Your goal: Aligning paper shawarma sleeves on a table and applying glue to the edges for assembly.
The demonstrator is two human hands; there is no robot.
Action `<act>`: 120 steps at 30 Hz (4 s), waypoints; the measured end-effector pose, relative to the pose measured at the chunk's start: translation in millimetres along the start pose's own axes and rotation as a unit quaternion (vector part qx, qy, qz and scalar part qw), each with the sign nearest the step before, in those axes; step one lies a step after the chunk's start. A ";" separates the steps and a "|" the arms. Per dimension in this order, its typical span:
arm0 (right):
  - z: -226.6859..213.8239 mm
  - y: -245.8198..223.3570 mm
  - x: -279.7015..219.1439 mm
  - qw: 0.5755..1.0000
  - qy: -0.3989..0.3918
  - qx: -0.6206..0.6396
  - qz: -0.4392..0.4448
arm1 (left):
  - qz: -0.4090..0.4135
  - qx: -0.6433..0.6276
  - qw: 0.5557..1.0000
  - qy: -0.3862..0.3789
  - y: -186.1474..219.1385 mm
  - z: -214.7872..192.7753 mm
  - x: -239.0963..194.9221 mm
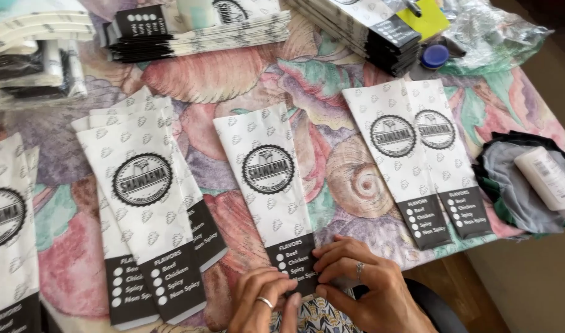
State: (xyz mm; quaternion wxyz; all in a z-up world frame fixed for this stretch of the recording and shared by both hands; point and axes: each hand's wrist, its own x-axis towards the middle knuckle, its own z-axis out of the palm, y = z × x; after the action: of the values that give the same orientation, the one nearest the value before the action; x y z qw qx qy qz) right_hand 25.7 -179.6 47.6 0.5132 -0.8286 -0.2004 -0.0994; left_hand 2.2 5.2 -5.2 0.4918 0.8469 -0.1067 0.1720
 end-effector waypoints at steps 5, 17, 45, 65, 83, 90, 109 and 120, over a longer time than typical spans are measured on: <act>-10.0 -0.1 -0.6 0.999 -0.014 0.036 0.038 | 0.112 0.079 0.990 -0.015 -7.0 -11.1 17.5; -88.8 31.3 -60.5 0.930 0.184 -0.317 0.033 | 0.193 0.074 0.969 -0.134 28.6 72.5 35.9; -62.5 0.1 -46.6 0.920 0.193 -0.340 0.018 | 0.109 0.338 0.934 0.035 -54.6 -70.1 16.7; 7.3 -4.2 -9.3 0.972 -0.049 -0.113 -0.201 | 0.261 0.059 0.963 0.011 -24.9 -6.1 -4.4; 5.0 -4.6 0.2 1.000 -0.008 -0.006 0.005 | 0.047 0.014 0.998 0.034 -0.5 -7.5 4.1; -6.4 -10.0 -3.8 0.997 0.002 0.053 0.053 | 0.170 0.043 0.984 -0.013 2.4 -17.6 23.1; -41.2 -0.5 -36.8 0.957 0.131 -0.257 0.018 | 0.182 -0.017 0.969 -0.164 37.6 32.2 38.2; -18.2 -11.7 -30.4 0.971 0.103 -0.207 -0.061 | 0.117 0.245 0.962 0.029 -29.1 -26.4 16.6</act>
State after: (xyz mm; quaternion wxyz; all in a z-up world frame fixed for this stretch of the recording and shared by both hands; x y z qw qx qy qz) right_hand -6.0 -198.2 54.0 0.3416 -0.8884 -0.1715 -0.2542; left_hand 22.7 42.4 -9.7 0.2483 0.9177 -0.1452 0.2741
